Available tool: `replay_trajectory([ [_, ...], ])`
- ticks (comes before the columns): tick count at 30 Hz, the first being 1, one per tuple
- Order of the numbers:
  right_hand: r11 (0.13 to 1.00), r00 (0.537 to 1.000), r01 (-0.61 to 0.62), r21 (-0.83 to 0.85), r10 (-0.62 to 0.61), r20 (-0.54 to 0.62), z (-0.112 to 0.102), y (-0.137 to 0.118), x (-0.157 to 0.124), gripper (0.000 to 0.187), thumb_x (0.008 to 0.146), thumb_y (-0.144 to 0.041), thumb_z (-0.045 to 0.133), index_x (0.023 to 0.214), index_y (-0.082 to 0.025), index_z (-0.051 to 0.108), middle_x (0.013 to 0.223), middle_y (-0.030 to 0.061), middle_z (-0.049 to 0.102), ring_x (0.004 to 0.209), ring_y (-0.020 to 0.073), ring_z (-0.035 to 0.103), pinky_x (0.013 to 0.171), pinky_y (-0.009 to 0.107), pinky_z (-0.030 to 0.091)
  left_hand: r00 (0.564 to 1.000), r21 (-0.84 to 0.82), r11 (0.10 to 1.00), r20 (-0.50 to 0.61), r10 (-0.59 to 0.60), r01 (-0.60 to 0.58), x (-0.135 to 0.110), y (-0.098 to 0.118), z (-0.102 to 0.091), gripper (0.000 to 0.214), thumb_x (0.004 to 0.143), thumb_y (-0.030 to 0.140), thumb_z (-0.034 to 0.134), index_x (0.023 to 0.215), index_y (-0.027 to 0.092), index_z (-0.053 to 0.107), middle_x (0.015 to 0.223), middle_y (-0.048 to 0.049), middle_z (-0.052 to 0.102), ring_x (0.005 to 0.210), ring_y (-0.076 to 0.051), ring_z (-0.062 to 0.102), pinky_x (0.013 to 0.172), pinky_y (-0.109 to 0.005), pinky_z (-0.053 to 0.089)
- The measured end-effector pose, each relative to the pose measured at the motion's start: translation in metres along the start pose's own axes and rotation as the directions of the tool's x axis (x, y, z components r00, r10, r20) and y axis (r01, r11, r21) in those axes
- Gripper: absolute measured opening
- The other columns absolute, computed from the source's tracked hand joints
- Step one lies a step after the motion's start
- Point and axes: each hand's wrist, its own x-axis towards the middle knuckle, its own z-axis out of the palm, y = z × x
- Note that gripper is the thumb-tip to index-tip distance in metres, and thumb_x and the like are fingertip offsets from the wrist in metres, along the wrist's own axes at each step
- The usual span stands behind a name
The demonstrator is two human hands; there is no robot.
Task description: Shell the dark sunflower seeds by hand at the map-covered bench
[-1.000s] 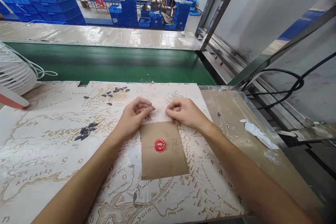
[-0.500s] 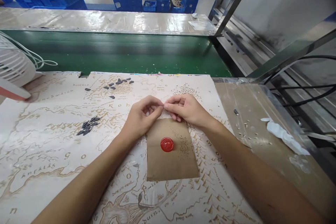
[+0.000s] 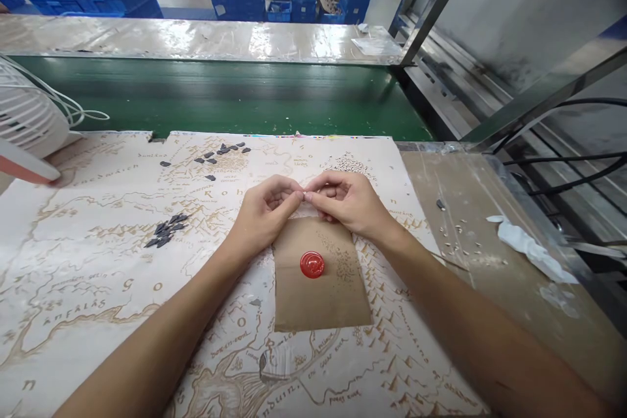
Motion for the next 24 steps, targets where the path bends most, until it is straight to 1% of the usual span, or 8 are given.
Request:
replay_trajectory([
  [3, 0.995, 0.995, 0.094, -0.035, -0.095, -0.031, 0.0023, 0.003, -0.0005, 0.023, 0.086, -0.037, 0.098, 0.094, -0.021, 0.083, 0.073, -0.0012, 0.074, 0.06, 0.0128, 0.065, 0.055, 0.029, 0.052, 0.997, -0.021, 0.999, 0.064, -0.04, 0.042, 0.0017, 0.0002, -0.004, 0.014, 0.101, 0.032, 0.081, 0.1, 0.018, 0.08, 0.093, -0.0039, 0.081, 0.084, -0.015, 0.072, 0.078, -0.029, 0.056],
  [6, 0.988, 0.989, 0.137, -0.077, -0.141, -0.054, 0.0037, 0.0041, -0.0009, 0.019, 0.09, -0.036, 0.094, 0.091, -0.021, 0.082, 0.079, 0.0007, 0.076, 0.063, 0.0137, 0.068, 0.057, 0.03, 0.054, 0.992, -0.023, 0.999, 0.115, -0.046, 0.049, 0.0026, 0.0002, -0.0068, 0.015, 0.103, 0.034, 0.08, 0.102, 0.019, 0.081, 0.099, -0.0057, 0.083, 0.09, -0.017, 0.075, 0.084, -0.031, 0.057],
  [10, 0.995, 0.995, 0.085, -0.057, -0.088, -0.053, 0.0046, 0.0025, -0.0011, 0.026, 0.09, -0.042, 0.093, 0.086, -0.021, 0.078, 0.076, 0.0008, 0.075, 0.061, 0.014, 0.069, 0.056, 0.03, 0.056, 0.992, -0.006, 1.0, 0.121, -0.025, 0.026, 0.0016, -0.0006, -0.0066, 0.014, 0.103, 0.032, 0.078, 0.103, 0.019, 0.081, 0.101, -0.0064, 0.083, 0.092, -0.018, 0.075, 0.085, -0.032, 0.057],
  [14, 0.999, 0.999, 0.031, -0.014, -0.031, -0.023, 0.0047, 0.0009, -0.0011, 0.028, 0.091, -0.044, 0.093, 0.088, -0.02, 0.078, 0.068, -0.0002, 0.073, 0.058, 0.0137, 0.068, 0.056, 0.029, 0.057, 0.993, -0.026, 1.0, 0.122, -0.01, 0.013, 0.0011, -0.0023, -0.0059, 0.014, 0.104, 0.032, 0.076, 0.103, 0.018, 0.079, 0.1, -0.0061, 0.083, 0.093, -0.018, 0.076, 0.085, -0.032, 0.057],
  [16, 0.999, 0.999, 0.035, -0.016, -0.035, -0.024, 0.0048, 0.0004, -0.0013, 0.03, 0.091, -0.046, 0.094, 0.09, -0.02, 0.079, 0.067, 0.0, 0.073, 0.058, 0.014, 0.068, 0.056, 0.03, 0.059, 0.992, -0.054, 0.998, 0.129, -0.012, 0.019, 0.002, -0.0035, -0.0063, 0.016, 0.105, 0.034, 0.076, 0.103, 0.018, 0.078, 0.1, -0.0061, 0.083, 0.092, -0.018, 0.076, 0.086, -0.032, 0.057],
  [20, 0.998, 0.997, 0.066, -0.004, -0.066, -0.043, 0.0061, -0.0003, -0.0019, 0.036, 0.084, -0.047, 0.101, 0.098, -0.02, 0.083, 0.072, 0.0005, 0.076, 0.061, 0.0157, 0.073, 0.059, 0.031, 0.063, 0.99, -0.11, 0.994, 0.14, -0.009, 0.024, 0.0046, -0.0046, -0.0078, 0.019, 0.104, 0.037, 0.079, 0.103, 0.018, 0.078, 0.101, -0.0072, 0.084, 0.09, -0.018, 0.076, 0.085, -0.032, 0.057],
  [24, 0.995, 0.994, 0.099, -0.013, -0.1, -0.041, 0.0069, 0.0005, -0.0021, 0.032, 0.084, -0.045, 0.102, 0.096, -0.02, 0.086, 0.077, 0.0025, 0.079, 0.066, 0.0175, 0.076, 0.063, 0.033, 0.066, 0.987, -0.136, 0.99, 0.158, -0.02, 0.042, 0.0052, -0.0021, -0.0081, 0.018, 0.104, 0.036, 0.08, 0.103, 0.018, 0.077, 0.1, -0.0075, 0.085, 0.089, -0.018, 0.077, 0.083, -0.032, 0.059],
])
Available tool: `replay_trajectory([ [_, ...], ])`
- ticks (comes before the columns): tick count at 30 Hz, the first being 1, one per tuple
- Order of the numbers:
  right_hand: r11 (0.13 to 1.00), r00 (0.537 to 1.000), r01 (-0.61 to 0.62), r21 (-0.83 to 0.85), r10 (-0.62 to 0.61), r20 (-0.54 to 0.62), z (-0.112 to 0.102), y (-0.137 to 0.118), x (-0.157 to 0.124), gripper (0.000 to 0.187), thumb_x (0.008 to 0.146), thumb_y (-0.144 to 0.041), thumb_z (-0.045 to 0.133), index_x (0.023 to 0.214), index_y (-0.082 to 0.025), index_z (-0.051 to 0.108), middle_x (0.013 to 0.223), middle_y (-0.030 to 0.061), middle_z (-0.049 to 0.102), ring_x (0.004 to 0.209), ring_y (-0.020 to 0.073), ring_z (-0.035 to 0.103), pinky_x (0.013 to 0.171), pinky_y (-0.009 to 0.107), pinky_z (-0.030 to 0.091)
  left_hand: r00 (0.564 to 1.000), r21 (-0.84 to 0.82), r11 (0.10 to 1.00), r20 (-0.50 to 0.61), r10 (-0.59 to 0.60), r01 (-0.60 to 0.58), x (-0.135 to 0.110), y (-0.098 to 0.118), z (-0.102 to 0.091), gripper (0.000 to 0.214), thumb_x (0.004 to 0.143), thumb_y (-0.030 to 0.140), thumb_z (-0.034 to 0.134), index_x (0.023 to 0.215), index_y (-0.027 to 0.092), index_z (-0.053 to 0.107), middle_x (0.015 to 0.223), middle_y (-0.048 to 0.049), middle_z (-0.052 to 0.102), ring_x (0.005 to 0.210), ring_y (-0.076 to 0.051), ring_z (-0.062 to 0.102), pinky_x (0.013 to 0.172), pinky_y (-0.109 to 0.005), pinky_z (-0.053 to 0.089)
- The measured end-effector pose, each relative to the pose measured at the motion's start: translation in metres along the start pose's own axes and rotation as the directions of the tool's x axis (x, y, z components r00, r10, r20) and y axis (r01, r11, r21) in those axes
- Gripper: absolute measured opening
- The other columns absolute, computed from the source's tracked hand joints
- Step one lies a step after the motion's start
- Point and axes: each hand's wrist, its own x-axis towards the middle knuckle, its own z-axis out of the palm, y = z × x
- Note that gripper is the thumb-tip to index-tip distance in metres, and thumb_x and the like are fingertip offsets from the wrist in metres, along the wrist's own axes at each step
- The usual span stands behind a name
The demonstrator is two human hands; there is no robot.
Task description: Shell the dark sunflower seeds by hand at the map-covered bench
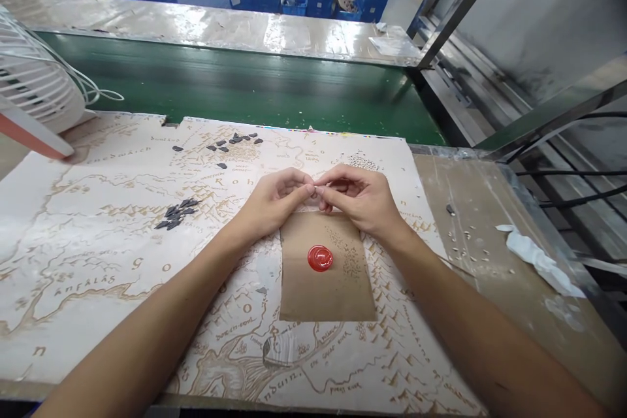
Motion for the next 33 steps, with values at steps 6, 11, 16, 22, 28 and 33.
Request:
replay_trajectory([
  [6, 0.998, 1.0, -0.014, -0.062, 0.013, -0.016, -0.005, -0.005, 0.001, 0.021, 0.088, -0.038, 0.096, 0.091, -0.021, 0.084, 0.076, 0.0021, 0.077, 0.067, 0.0177, 0.073, 0.064, 0.036, 0.064, 1.0, -0.002, 1.0, -0.018, -0.021, 0.021, -0.001, 0.003, 0.001, 0.018, 0.097, 0.034, 0.087, 0.102, 0.018, 0.079, 0.1, -0.008, 0.085, 0.09, -0.019, 0.079, 0.082, -0.031, 0.061],
  [11, 0.98, 0.997, 0.071, -0.188, -0.073, -0.007, -0.018, -0.037, -0.008, 0.007, 0.088, -0.026, 0.092, 0.086, -0.023, 0.086, 0.088, 0.0031, 0.077, 0.075, 0.0167, 0.069, 0.066, 0.034, 0.057, 0.985, -0.083, 0.994, -0.151, -0.081, 0.069, 0.001, 0.0, 0.002, 0.022, 0.091, 0.032, 0.093, 0.104, 0.017, 0.084, 0.097, -0.0083, 0.086, 0.081, -0.016, 0.076, 0.078, -0.029, 0.061],
  [16, 0.926, 0.993, 0.071, -0.371, -0.032, 0.11, -0.02, -0.069, -0.046, 0.005, 0.091, -0.026, 0.091, 0.087, -0.028, 0.088, 0.104, 0.0065, 0.077, 0.094, 0.0236, 0.072, 0.079, 0.039, 0.061, 0.957, -0.36, 0.927, -0.216, -0.192, 0.105, 0.004, -0.002, 0.004, 0.026, 0.082, 0.019, 0.098, 0.1, 0.012, 0.082, 0.091, -0.0079, 0.084, 0.079, -0.016, 0.081, 0.078, -0.028, 0.067],
  [22, 0.814, 0.99, 0.082, -0.575, -0.002, 0.138, -0.004, -0.065, -0.087, 0.01, 0.097, -0.024, 0.086, 0.093, -0.032, 0.09, 0.133, 0.008, 0.076, 0.126, 0.031, 0.075, 0.116, 0.053, 0.061, 0.935, -0.482, 0.87, -0.253, -0.249, 0.101, 0.0, -0.001, 0.006, 0.022, 0.082, 0.007, 0.096, 0.097, 0.011, 0.082, 0.087, -0.007, 0.084, 0.082, -0.017, 0.085, 0.086, -0.03, 0.072],
  [28, 0.817, 0.992, 0.084, -0.571, -0.016, 0.123, 0.005, -0.054, -0.09, 0.01, 0.098, -0.025, 0.085, 0.096, -0.032, 0.091, 0.137, 0.0087, 0.077, 0.136, 0.032, 0.073, 0.121, 0.055, 0.06, 0.94, -0.524, 0.838, -0.187, -0.284, 0.149, -0.004, -0.002, 0.006, 0.019, 0.084, 0.008, 0.096, 0.096, 0.012, 0.082, 0.084, -0.0065, 0.084, 0.078, -0.018, 0.085, 0.083, -0.031, 0.073],
  [33, 0.806, 0.992, 0.063, -0.588, 0.017, 0.128, 0.01, -0.054, -0.091, 0.009, 0.099, -0.025, 0.084, 0.093, -0.031, 0.089, 0.135, 0.0093, 0.078, 0.133, 0.0316, 0.074, 0.12, 0.054, 0.061, 0.951, -0.484, 0.864, -0.18, -0.251, 0.137, -0.004, -0.003, 0.006, 0.019, 0.085, 0.011, 0.096, 0.097, 0.013, 0.081, 0.085, -0.0054, 0.082, 0.075, -0.015, 0.081, 0.076, -0.027, 0.069],
])
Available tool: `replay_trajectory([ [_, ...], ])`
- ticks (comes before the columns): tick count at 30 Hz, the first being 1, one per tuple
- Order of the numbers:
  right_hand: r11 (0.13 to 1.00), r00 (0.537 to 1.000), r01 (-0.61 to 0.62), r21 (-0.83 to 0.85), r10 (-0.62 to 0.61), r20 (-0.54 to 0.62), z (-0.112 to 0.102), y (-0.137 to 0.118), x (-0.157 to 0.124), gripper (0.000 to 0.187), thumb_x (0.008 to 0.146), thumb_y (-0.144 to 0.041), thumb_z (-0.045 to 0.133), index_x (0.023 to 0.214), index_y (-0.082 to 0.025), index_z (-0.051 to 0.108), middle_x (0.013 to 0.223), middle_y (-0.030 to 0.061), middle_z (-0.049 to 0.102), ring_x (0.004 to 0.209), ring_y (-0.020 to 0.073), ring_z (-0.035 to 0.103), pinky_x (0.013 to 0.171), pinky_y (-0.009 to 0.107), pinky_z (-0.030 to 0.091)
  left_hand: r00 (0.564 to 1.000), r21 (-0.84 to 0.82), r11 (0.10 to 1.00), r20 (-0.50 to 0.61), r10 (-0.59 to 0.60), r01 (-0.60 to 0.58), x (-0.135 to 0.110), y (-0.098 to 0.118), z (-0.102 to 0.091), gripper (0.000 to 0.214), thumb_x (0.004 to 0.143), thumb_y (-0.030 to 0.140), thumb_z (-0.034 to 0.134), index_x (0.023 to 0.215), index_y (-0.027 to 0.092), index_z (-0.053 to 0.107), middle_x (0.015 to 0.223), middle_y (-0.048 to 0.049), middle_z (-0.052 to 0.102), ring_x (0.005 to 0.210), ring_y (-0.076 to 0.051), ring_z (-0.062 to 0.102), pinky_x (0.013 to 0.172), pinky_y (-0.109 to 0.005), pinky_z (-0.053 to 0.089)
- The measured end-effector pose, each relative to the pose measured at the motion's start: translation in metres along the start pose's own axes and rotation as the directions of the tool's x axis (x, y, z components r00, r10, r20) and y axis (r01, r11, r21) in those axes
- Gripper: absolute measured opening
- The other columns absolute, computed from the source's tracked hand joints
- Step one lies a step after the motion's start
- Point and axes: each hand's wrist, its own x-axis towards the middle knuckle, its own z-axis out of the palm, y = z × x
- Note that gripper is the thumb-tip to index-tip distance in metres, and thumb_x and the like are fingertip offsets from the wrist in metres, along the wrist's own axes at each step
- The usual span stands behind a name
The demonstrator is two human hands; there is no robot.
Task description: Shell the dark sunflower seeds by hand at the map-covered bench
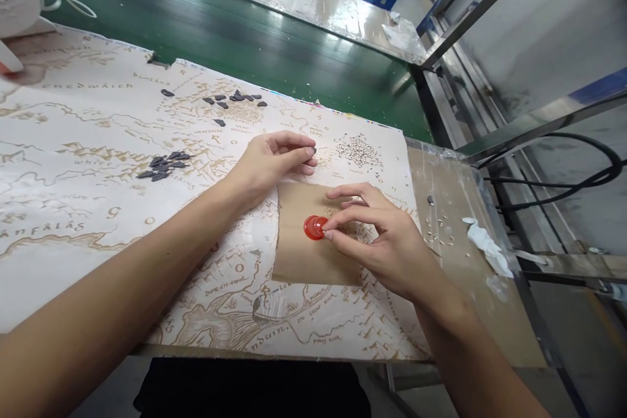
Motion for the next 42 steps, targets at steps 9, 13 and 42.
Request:
replay_trajectory([
  [9, 0.997, 1.0, 0.016, -0.07, -0.018, -0.022, -0.001, 0.001, -0.002, 0.012, 0.098, -0.021, 0.081, 0.095, -0.03, 0.087, 0.134, 0.0093, 0.077, 0.133, 0.0326, 0.073, 0.119, 0.056, 0.061, 0.998, 0.04, 0.997, 0.031, 0.061, -0.062, -0.005, 0.004, 0.006, 0.012, 0.092, 0.005, 0.081, 0.097, 0.015, 0.077, 0.084, -0.0029, 0.079, 0.073, -0.013, 0.077, 0.069, -0.024, 0.065],
  [13, 0.997, 0.999, 0.041, -0.065, -0.042, -0.014, 0.002, -0.003, -0.001, 0.012, 0.1, -0.021, 0.081, 0.094, -0.03, 0.086, 0.131, 0.0099, 0.078, 0.132, 0.0323, 0.074, 0.115, 0.053, 0.064, 0.999, 0.09, 0.995, 0.028, 0.04, -0.042, -0.008, 0.005, 0.009, 0.012, 0.093, 0.006, 0.081, 0.096, 0.016, 0.074, 0.084, -0.0047, 0.08, 0.074, -0.014, 0.077, 0.068, -0.025, 0.063],
  [42, 0.933, 0.967, 0.023, 0.36, 0.071, -0.246, -0.005, 0.035, 0.023, 0.005, 0.095, -0.024, 0.09, 0.095, -0.029, 0.087, 0.131, 0.0071, 0.08, 0.129, 0.0296, 0.077, 0.116, 0.053, 0.064, 0.973, 0.279, 0.956, 0.231, 0.024, -0.09, -0.02, 0.004, 0.015, 0.017, 0.092, 0.017, 0.088, 0.104, 0.015, 0.077, 0.078, -0.002, 0.077, 0.065, -0.012, 0.073, 0.066, -0.024, 0.063],
])
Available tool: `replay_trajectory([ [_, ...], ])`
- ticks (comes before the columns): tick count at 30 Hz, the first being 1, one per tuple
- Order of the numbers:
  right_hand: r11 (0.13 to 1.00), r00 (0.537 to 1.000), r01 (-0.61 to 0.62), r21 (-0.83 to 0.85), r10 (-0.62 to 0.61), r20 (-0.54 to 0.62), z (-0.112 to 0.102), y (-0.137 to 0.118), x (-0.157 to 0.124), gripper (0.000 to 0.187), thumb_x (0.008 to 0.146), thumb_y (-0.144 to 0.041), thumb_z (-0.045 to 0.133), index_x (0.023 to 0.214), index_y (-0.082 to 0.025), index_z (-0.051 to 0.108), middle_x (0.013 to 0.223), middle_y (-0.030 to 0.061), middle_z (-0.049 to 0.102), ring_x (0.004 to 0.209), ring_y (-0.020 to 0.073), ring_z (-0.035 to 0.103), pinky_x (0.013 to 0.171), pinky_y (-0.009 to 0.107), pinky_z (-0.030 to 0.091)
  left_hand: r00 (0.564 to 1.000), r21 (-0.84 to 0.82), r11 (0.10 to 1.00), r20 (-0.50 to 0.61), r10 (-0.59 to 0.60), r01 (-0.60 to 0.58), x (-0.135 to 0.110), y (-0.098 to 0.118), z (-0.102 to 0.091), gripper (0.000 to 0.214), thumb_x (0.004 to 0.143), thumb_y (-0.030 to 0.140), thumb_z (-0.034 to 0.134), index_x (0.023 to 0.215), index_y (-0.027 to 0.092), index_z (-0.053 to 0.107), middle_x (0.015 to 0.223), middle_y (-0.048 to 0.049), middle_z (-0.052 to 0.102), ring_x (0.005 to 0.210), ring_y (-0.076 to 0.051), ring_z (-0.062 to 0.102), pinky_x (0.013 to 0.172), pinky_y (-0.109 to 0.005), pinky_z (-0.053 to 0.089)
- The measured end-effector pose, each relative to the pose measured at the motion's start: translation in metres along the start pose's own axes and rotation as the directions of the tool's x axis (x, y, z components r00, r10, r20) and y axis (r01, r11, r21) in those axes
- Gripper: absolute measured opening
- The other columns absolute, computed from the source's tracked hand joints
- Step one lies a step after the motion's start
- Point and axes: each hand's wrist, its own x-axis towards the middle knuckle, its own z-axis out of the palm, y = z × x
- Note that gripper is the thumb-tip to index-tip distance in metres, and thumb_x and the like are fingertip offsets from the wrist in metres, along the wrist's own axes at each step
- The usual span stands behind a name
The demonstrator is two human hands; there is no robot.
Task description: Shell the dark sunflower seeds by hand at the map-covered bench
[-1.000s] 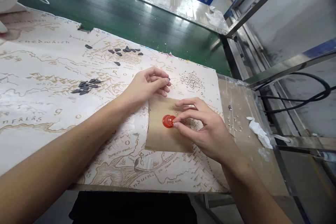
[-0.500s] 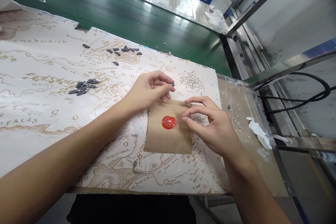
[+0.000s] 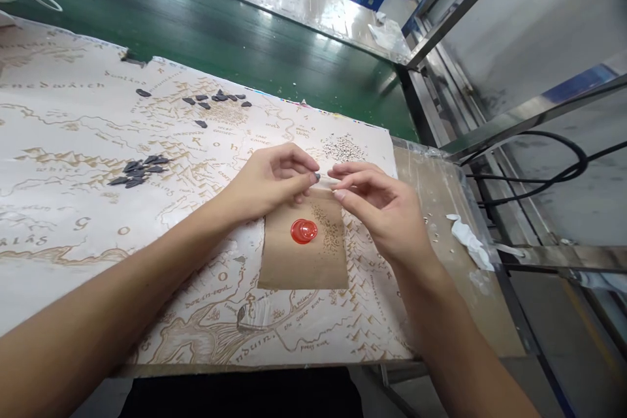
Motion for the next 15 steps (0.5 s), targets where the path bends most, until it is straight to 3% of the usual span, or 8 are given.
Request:
replay_trajectory([
  [4, 0.957, 0.997, -0.067, 0.283, 0.073, -0.011, 0.012, 0.012, 0.008, 0.005, 0.096, -0.027, 0.091, 0.095, -0.028, 0.087, 0.131, 0.0046, 0.084, 0.123, 0.027, 0.082, 0.115, 0.051, 0.068, 0.999, -0.008, 1.0, 0.048, 0.003, -0.002, -0.001, 0.001, 0.0, 0.015, 0.092, 0.019, 0.089, 0.103, 0.014, 0.079, 0.087, -0.0053, 0.082, 0.073, -0.012, 0.076, 0.07, -0.023, 0.065],
  [15, 0.948, 0.995, -0.065, 0.312, 0.087, -0.057, 0.024, 0.019, 0.008, 0.006, 0.092, -0.025, 0.095, 0.094, -0.027, 0.09, 0.12, 0.0035, 0.087, 0.107, 0.0204, 0.085, 0.099, 0.037, 0.076, 0.997, -0.013, 0.999, 0.079, -0.028, 0.029, -0.001, -0.001, -0.002, 0.017, 0.095, 0.024, 0.09, 0.106, 0.014, 0.081, 0.089, -0.0071, 0.084, 0.077, -0.013, 0.079, 0.076, -0.024, 0.068],
])
